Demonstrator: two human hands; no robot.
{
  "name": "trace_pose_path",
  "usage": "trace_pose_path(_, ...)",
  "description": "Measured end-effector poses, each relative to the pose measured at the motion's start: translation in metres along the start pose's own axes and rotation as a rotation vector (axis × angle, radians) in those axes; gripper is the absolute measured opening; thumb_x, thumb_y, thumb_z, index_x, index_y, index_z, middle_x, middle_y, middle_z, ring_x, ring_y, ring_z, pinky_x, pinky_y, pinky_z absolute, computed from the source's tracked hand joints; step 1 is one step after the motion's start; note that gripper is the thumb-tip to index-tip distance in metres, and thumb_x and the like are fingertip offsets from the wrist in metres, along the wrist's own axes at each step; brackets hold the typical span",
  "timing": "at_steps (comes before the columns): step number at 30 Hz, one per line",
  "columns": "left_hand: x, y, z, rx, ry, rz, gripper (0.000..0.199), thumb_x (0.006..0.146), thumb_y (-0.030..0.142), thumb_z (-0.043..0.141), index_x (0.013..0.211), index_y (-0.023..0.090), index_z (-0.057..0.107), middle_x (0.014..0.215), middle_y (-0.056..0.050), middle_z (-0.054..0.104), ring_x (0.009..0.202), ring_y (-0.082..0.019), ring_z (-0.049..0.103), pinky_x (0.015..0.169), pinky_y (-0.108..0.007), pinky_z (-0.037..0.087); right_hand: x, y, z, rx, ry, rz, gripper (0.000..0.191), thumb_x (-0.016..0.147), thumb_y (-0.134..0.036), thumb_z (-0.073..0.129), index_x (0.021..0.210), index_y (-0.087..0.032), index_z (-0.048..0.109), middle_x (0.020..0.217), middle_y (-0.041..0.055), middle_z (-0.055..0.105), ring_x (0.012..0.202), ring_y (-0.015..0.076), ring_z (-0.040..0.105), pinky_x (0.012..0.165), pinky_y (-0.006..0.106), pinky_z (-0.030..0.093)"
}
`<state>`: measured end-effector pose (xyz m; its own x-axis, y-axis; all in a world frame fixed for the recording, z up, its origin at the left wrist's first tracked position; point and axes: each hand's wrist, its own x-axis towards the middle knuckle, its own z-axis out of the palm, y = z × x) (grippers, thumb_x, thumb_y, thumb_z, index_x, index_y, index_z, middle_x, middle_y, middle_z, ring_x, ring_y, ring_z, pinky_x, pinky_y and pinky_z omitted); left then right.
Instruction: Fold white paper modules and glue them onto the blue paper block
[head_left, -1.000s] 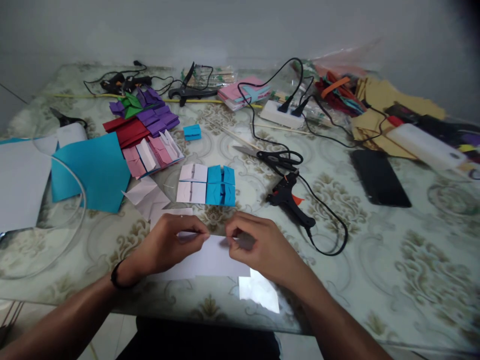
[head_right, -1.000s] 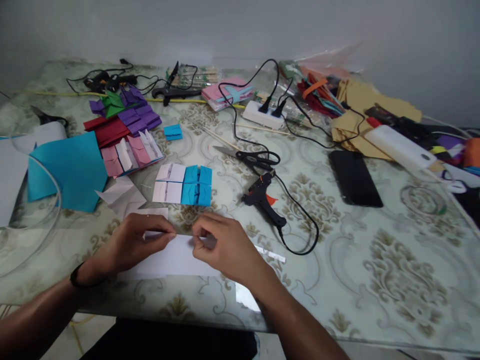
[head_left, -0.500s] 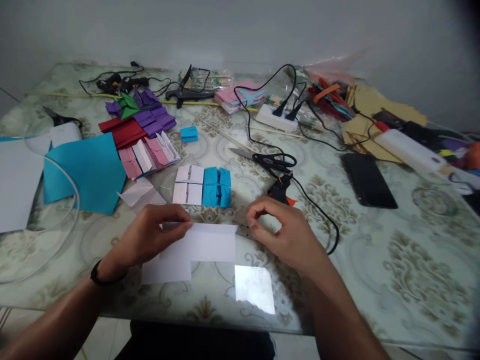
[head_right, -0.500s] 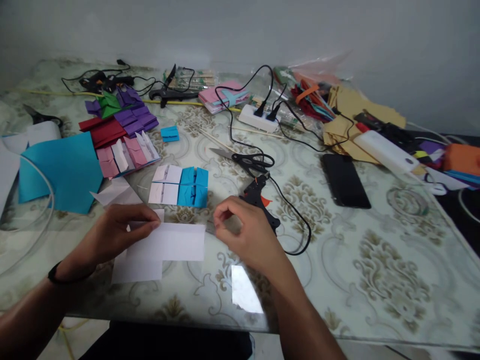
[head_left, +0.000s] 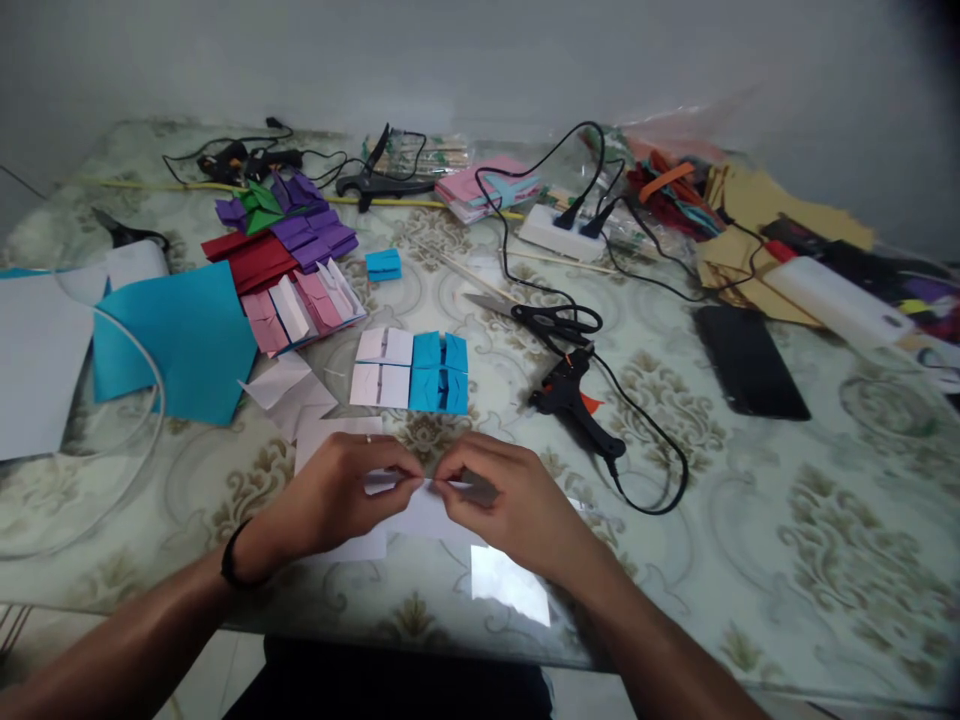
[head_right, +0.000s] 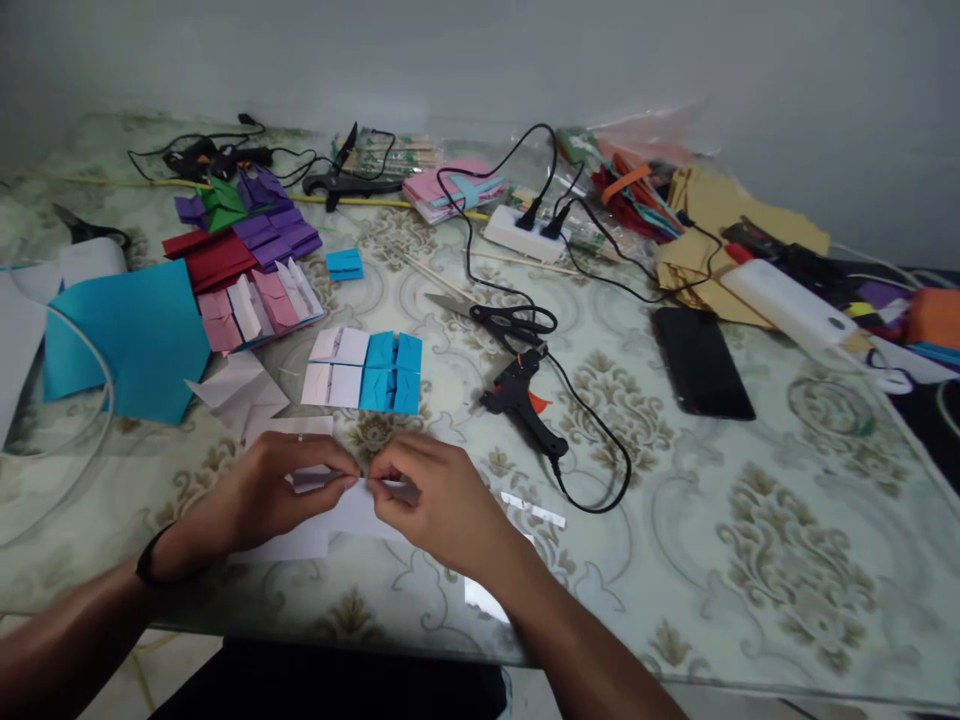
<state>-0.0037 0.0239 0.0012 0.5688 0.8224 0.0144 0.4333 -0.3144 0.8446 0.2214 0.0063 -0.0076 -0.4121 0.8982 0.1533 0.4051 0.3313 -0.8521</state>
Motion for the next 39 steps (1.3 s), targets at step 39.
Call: trace_pose_path(39, 0.003, -0.014, -0.018, -0.37, 0.066, -0.33, 0.011, 0.091, 0.028, 0.07, 0.098, 0.02, 0.071, 0.061, 0.009, 0.032, 0.051, -0.007, 0.034, 0.044, -0.017, 0.024, -0.001, 0.004, -0.009, 0.293, 0.027, 0.385, 0.008, 0.093, -0.03, 0.066, 0.091, -0.022, 0.068, 0.074, -0.0012, 0.071, 0.067, 0.0149, 0.063, 0.061, 0.025, 0.047)
